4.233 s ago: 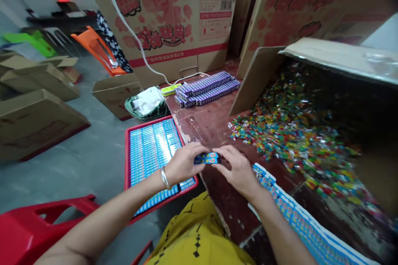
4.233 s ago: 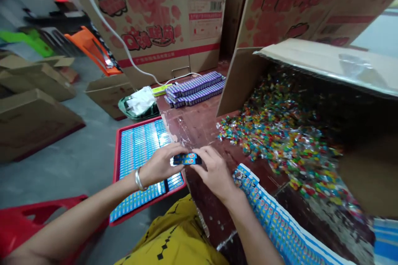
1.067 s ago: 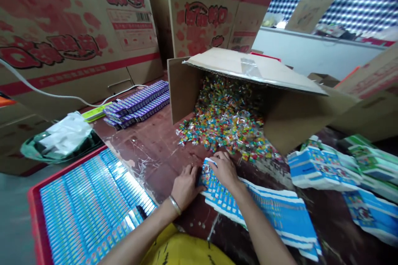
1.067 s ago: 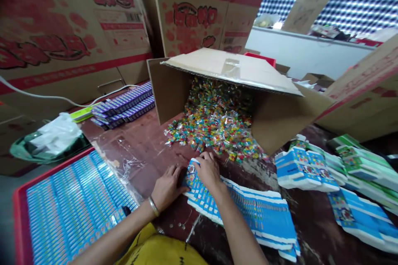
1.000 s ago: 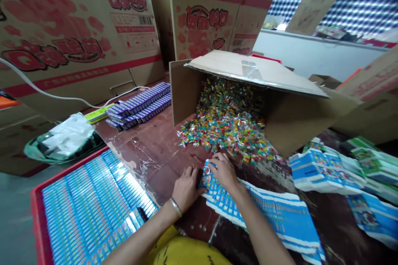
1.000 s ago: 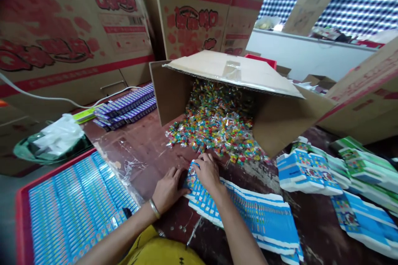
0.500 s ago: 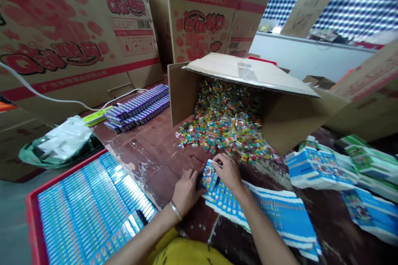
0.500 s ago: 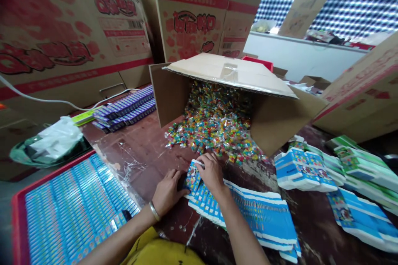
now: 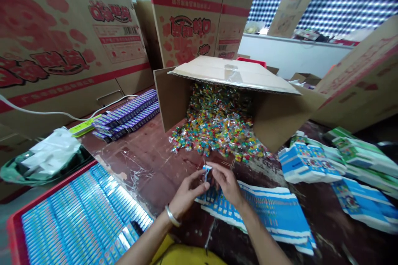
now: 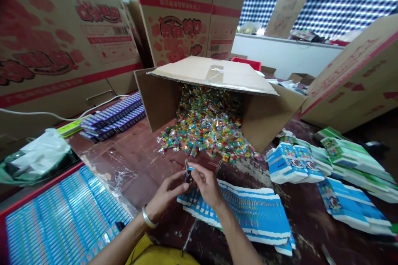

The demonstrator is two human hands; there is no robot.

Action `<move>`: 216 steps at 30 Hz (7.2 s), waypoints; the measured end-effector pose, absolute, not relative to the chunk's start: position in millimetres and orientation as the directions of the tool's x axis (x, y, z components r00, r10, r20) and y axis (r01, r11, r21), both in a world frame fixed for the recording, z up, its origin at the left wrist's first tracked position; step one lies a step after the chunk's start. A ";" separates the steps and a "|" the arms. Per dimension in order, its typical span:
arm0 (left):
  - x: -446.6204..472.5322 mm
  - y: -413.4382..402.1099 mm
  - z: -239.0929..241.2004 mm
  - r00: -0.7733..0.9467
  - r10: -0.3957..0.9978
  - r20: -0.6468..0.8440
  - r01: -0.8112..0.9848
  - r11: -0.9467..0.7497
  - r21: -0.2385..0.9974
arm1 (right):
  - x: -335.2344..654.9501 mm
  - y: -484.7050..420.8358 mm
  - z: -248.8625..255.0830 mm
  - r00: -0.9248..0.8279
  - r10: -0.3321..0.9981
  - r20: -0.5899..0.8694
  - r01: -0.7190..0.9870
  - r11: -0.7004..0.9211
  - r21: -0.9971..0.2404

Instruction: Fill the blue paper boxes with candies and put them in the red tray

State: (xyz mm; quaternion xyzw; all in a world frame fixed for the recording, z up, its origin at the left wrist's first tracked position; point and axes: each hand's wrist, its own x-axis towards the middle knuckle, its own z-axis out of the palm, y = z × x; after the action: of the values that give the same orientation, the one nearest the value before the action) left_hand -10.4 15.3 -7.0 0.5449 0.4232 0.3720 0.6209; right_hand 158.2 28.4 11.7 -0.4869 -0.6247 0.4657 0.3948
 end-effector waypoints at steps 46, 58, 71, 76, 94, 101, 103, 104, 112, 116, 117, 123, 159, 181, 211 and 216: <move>-5.0 -7.0 4.2 0.453 0.888 -0.078 -0.085 0.130 0.988 | 152.5 -11.9 -25.8 0.168 0.951 0.260 0.278 0.207 -0.938; -5.1 -5.1 -1.3 0.300 0.947 -0.116 -0.216 0.186 0.958 | 158.8 -1.4 -8.2 0.042 0.989 0.141 0.033 0.140 -0.990; -8.3 -6.9 4.6 0.324 0.940 -0.111 -0.076 0.143 0.987 | 171.3 23.8 5.4 -0.117 0.988 -0.103 0.121 -0.089 -0.989; -11.4 -3.6 5.1 0.343 0.929 -0.139 -0.087 0.179 0.980 | 165.1 17.0 3.0 -0.037 0.999 0.005 0.240 0.014 -0.971; -46.7 8.7 -16.7 0.077 0.931 -0.358 -0.341 0.362 0.867 | 136.6 107.7 -16.0 -0.100 0.950 0.297 0.796 0.255 -0.548; -70.9 0.3 -14.6 0.120 0.882 -0.456 -0.491 0.452 0.745 | 111.0 138.1 -19.2 -0.148 0.929 0.338 0.786 0.318 -0.530; -71.8 -0.4 -13.9 0.124 0.899 -0.421 -0.453 0.429 0.782 | 118.5 138.1 -8.8 -0.124 0.923 0.364 0.768 0.322 -0.554; -71.1 -0.2 -13.1 0.125 0.914 -0.387 -0.414 0.402 0.817 | 123.3 135.9 -1.9 -0.105 0.919 0.379 0.758 0.321 -0.568; -47.9 4.9 2.9 0.174 0.978 -0.116 -0.163 0.145 0.976 | 135.8 76.6 51.7 -0.068 0.961 0.268 0.401 0.273 -0.874; -37.2 3.0 12.6 0.189 0.979 -0.082 -0.111 0.104 0.988 | 130.3 57.9 59.7 -0.131 0.941 0.312 0.498 0.335 -0.800; -35.8 2.1 14.5 0.180 0.981 -0.075 -0.094 0.093 0.991 | 129.9 55.8 60.0 -0.140 0.933 0.332 0.543 0.353 -0.762; -29.6 -1.2 18.0 0.111 0.993 -0.033 -0.027 0.036 0.999 | 129.8 47.0 59.1 -0.229 0.900 0.370 0.571 0.432 -0.698; -14.5 -8.0 23.3 0.181 0.983 -0.033 0.079 0.019 0.997 | 153.8 38.7 14.3 -0.163 0.985 -0.055 -0.014 -0.058 -0.998; -106.3 33.1 7.5 0.043 0.998 0.037 0.877 -0.056 0.478 | 180.5 14.8 9.8 -0.065 0.997 0.047 0.303 0.065 -0.951; -18.0 8.3 -35.4 0.286 0.955 0.079 0.772 -0.279 0.572 | 154.7 55.1 -11.3 -0.086 0.972 0.221 0.520 0.233 -0.822; -3.4 2.8 -21.6 0.214 0.965 0.149 0.571 -0.247 0.783 | 150.5 47.7 -9.5 -0.022 1.000 0.005 0.243 0.010 -0.970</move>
State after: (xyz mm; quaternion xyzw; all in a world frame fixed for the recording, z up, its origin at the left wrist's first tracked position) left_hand -3.4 2.8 -21.6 0.7184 0.5346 0.3277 0.3012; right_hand 150.5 47.7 -9.5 -0.5503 -0.5645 0.4385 0.4316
